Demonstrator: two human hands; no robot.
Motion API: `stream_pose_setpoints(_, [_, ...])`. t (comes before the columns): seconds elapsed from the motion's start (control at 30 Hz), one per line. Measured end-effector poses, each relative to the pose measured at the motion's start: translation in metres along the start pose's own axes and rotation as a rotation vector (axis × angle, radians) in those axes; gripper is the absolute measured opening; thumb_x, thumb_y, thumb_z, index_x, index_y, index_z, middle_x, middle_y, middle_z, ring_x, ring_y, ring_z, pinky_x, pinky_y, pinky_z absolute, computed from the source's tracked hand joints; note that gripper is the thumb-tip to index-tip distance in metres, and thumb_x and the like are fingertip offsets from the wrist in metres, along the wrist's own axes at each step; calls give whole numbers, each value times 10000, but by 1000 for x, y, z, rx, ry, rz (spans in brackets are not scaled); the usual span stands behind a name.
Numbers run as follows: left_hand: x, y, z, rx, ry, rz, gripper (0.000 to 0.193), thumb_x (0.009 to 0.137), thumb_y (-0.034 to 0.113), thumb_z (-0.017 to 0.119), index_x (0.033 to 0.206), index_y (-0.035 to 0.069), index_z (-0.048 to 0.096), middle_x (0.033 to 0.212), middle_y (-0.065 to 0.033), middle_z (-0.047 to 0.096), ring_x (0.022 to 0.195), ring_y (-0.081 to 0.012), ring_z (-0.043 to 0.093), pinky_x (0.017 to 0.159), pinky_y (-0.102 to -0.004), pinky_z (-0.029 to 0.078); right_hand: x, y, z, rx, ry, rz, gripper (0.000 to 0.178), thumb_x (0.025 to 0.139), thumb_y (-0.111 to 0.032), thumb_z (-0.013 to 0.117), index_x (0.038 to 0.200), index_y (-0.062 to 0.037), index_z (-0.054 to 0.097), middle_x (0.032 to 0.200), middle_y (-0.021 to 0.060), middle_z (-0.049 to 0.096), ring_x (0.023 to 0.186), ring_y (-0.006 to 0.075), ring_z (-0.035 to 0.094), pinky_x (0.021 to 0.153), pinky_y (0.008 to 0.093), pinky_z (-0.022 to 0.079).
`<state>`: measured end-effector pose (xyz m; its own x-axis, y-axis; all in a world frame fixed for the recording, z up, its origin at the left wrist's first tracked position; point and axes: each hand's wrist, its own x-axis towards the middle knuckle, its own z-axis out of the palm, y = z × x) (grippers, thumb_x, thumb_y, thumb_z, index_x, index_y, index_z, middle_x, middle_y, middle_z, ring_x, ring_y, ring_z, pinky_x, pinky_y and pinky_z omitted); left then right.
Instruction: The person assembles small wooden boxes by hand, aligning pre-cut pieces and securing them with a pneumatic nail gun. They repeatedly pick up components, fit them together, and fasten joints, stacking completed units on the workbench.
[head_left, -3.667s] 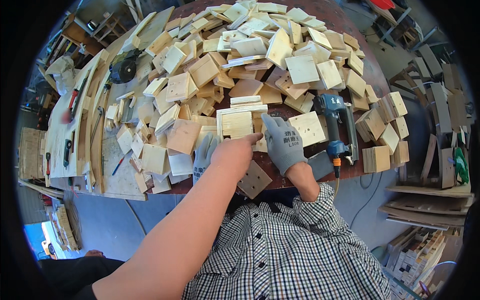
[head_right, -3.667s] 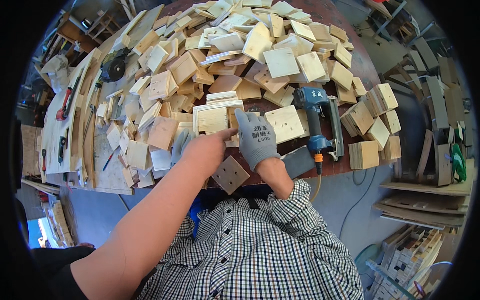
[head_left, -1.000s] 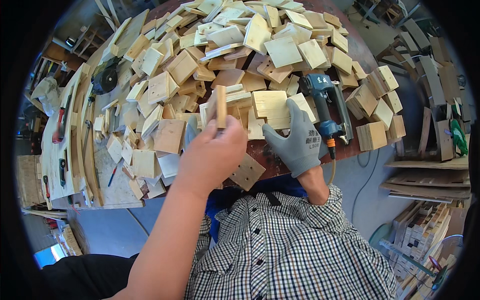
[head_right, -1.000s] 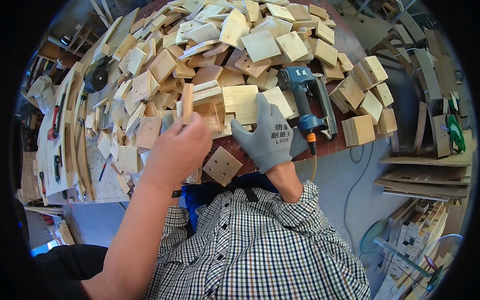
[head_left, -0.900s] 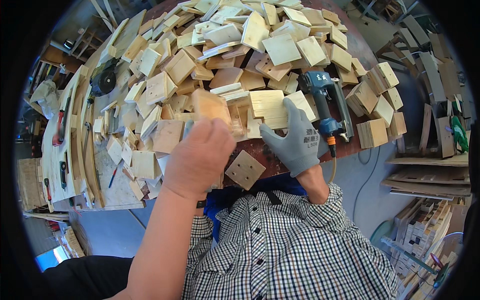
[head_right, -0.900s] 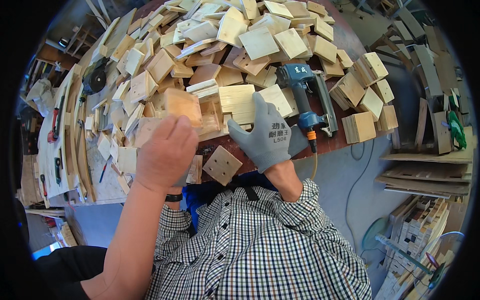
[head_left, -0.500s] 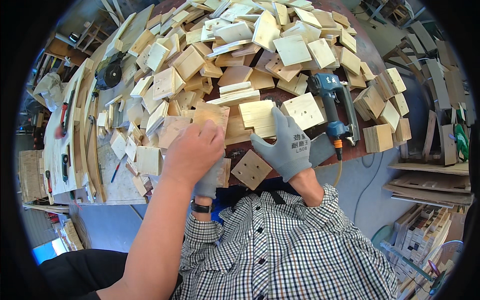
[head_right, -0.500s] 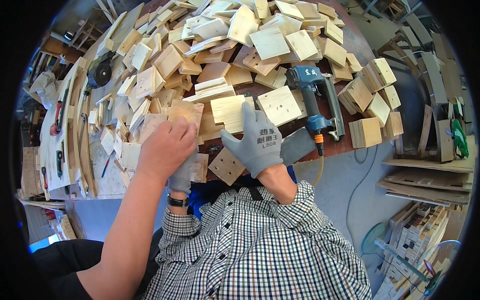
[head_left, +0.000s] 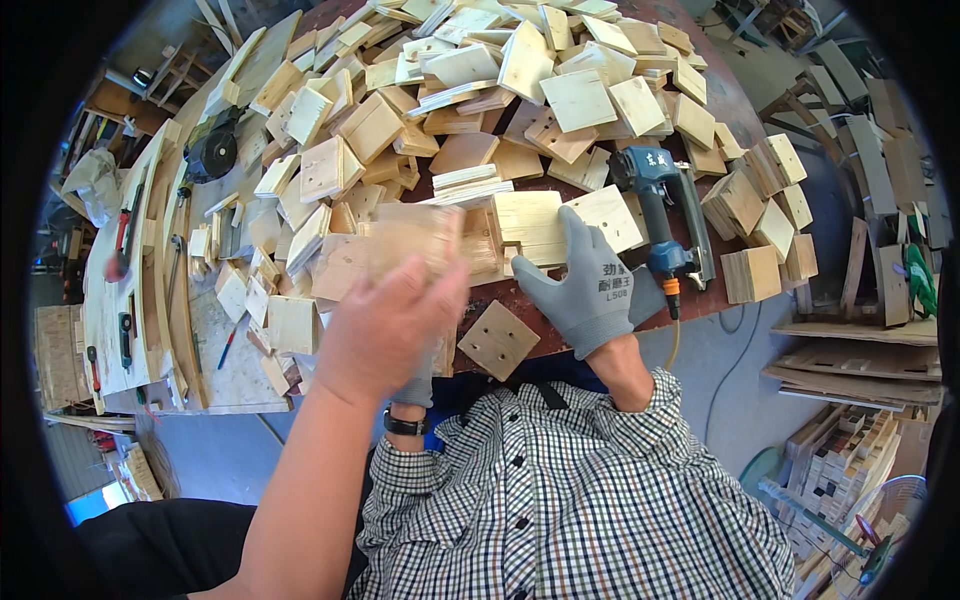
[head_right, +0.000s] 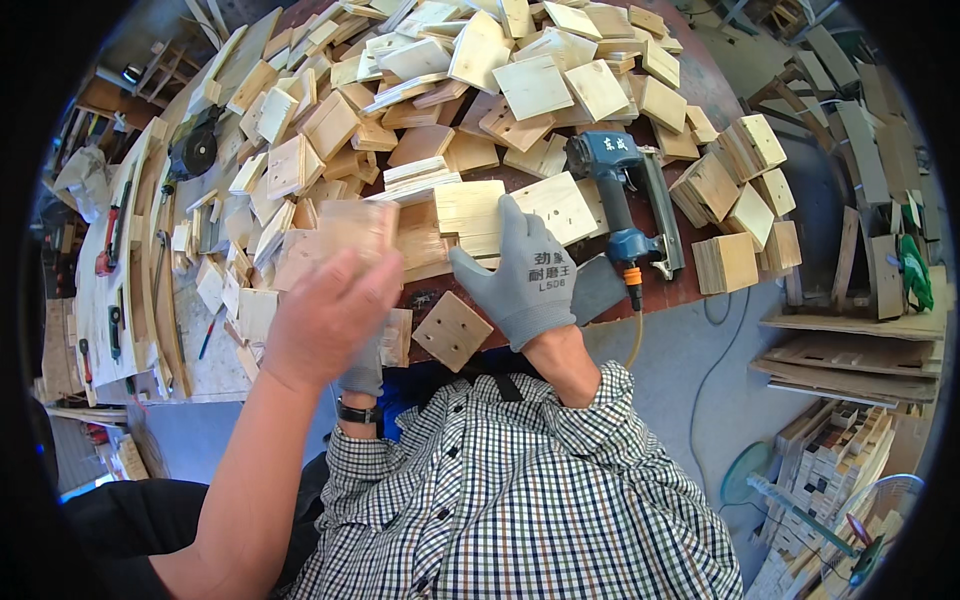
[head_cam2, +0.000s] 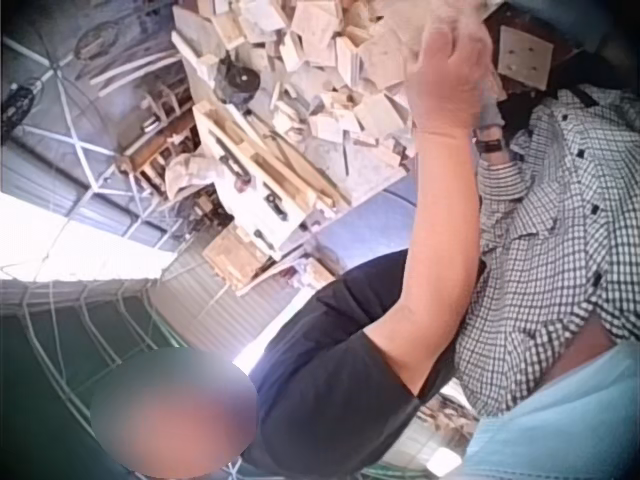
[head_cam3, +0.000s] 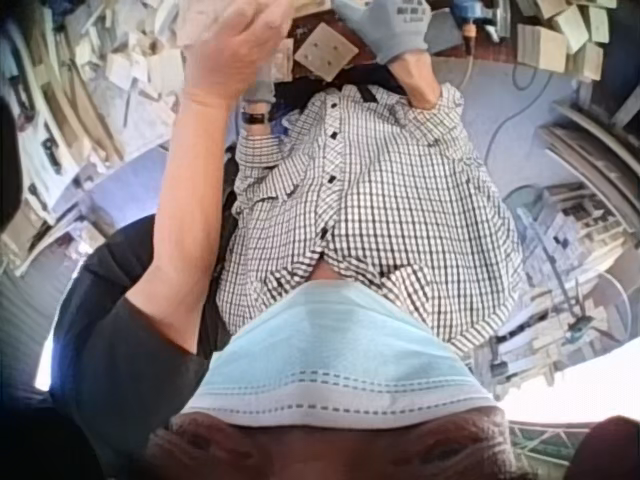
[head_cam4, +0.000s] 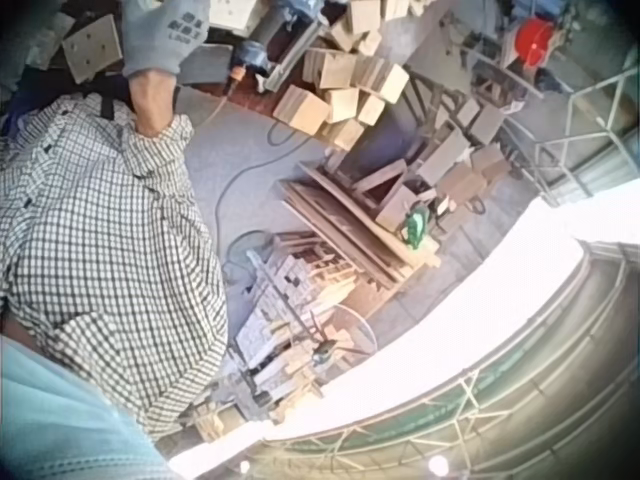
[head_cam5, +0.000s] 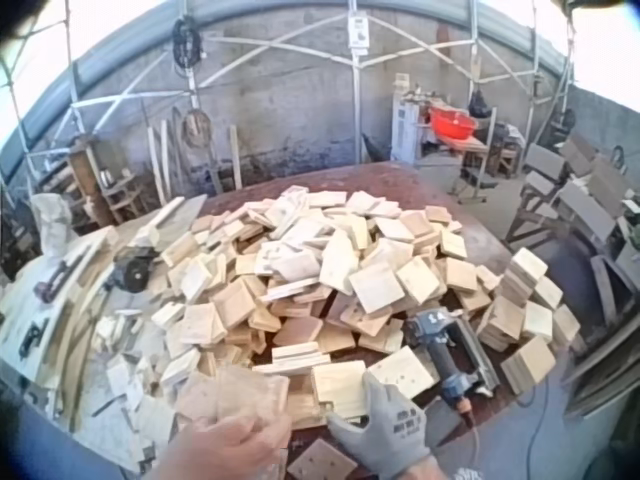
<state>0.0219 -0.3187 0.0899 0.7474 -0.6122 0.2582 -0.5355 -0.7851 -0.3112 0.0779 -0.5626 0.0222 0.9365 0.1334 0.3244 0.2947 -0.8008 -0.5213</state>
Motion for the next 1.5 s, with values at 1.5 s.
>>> stream_pose_setpoints(1.5, [66, 35, 35, 31, -610, 167, 390, 985, 236, 612, 1374, 203, 615, 1320, -21, 629, 1380, -144, 500, 957, -386, 572, -16, 21, 73, 206, -290, -98, 233, 863, -188, 701, 1071, -105, 636, 1002, 116, 621, 918, 356, 657, 777, 466, 538])
